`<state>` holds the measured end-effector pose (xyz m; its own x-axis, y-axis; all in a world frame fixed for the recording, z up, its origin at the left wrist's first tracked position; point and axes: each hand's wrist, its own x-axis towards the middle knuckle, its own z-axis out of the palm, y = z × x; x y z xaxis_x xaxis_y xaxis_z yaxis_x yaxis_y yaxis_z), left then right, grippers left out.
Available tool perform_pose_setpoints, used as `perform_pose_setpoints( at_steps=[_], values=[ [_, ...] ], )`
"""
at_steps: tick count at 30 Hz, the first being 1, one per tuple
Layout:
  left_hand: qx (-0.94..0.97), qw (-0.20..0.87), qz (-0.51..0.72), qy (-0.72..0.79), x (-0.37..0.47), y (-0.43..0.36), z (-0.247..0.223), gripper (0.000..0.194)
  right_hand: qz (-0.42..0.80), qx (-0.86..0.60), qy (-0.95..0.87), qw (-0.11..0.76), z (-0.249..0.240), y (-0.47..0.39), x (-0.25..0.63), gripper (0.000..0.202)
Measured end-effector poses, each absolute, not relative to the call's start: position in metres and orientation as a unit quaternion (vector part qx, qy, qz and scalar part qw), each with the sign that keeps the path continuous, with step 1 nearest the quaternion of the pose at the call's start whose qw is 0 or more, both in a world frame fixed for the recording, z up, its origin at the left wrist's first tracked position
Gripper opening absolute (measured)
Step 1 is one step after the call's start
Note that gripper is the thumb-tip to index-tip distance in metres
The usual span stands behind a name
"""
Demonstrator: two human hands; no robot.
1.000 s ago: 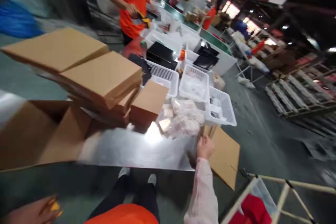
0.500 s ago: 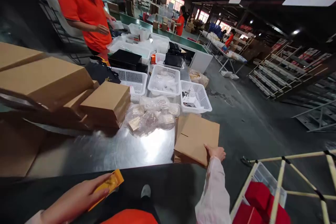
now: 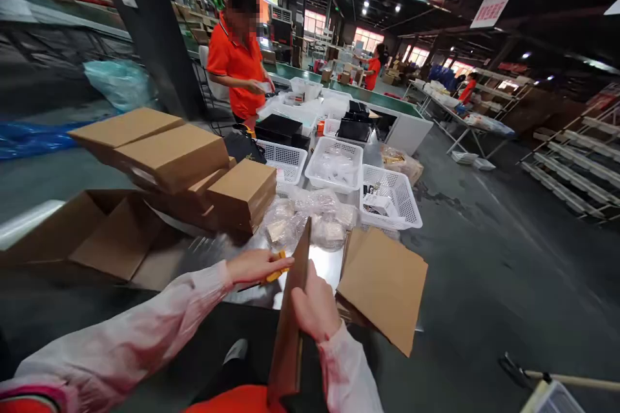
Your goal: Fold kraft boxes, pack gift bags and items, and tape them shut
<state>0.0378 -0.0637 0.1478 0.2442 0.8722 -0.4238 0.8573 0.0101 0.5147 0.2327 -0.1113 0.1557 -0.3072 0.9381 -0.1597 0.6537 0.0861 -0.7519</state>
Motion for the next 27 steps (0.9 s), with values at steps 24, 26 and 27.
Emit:
perform_pose_setpoints(
  at_steps=[24, 26, 27],
  values=[
    [0.749, 0.188, -0.040, 0.634, 0.007, -0.043, 0.150, 0.034, 0.100, -0.332, -0.928, -0.134, 0.138, -0.145, 0.128, 0.048],
    [0.770, 0.184, -0.064, 0.607, -0.006, -0.045, 0.154, 0.032, 0.166, -0.371, -0.889, -0.212, 0.147, -0.136, 0.115, 0.030],
    [0.780, 0.183, -0.073, 0.594, -0.014, -0.047, 0.155, 0.031, 0.198, -0.391, -0.867, -0.237, 0.149, -0.128, 0.111, 0.025]
  ],
)
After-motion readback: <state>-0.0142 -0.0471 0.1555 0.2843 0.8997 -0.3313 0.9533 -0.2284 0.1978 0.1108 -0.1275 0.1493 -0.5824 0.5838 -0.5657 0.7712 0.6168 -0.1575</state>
